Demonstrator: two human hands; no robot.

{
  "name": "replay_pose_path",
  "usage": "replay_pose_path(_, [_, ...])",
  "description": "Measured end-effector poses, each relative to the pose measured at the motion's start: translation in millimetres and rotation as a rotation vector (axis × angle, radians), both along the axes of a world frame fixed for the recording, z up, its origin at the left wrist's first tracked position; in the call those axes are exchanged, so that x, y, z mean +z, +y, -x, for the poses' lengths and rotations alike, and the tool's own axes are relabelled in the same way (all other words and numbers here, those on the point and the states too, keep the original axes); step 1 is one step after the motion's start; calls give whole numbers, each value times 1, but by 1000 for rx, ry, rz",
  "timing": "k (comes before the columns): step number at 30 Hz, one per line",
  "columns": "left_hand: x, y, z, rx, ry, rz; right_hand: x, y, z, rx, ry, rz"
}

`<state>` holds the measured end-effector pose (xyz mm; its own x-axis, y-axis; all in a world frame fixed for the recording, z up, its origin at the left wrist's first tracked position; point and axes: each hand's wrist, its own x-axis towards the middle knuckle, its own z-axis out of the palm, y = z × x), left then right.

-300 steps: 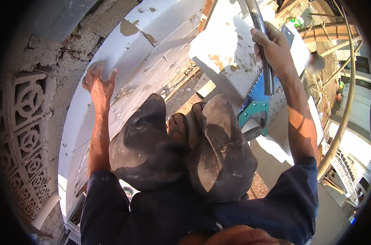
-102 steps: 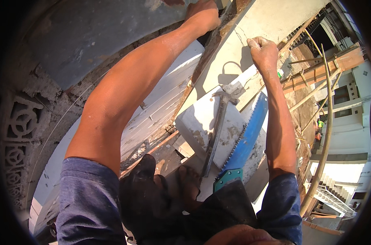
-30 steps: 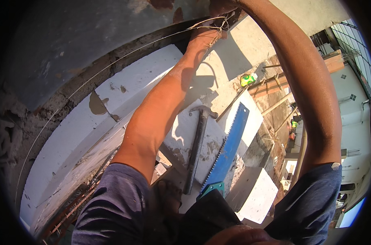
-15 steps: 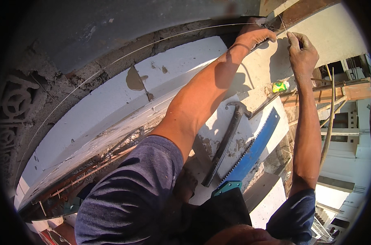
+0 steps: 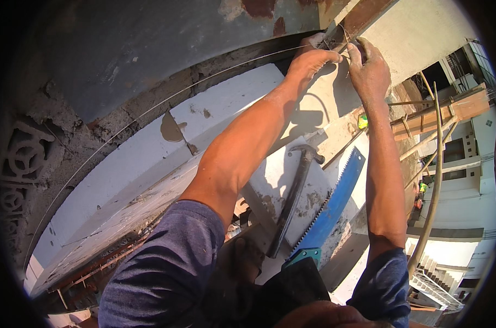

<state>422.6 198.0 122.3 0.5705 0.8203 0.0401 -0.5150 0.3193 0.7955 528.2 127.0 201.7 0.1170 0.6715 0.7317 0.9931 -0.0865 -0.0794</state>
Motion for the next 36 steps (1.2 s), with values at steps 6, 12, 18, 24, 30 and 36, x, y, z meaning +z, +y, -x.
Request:
replay_pose_path(6, [-2,7,-1,-71,-54,-39,7,-6,11,-90,-58,-6])
replay_pose_path(12, [-16,-5,2,466,62,-316,24,-27,31,54,-265,-319])
replay_pose_path(18, [-70,-129,119,666,562,-837,4,-98,66,422,-152,-47])
replay_pose_path(24, [-86,-232,240,18,771,-305,-37,-175,54,445,-30,962])
replay_pose_path(30, [-103,-313,347,103,907,198,-75,-177,64,399,-85,1326])
replay_pose_path(36, [-110,-370,402,150,509,669,-75,-149,91,501,-107,1268])
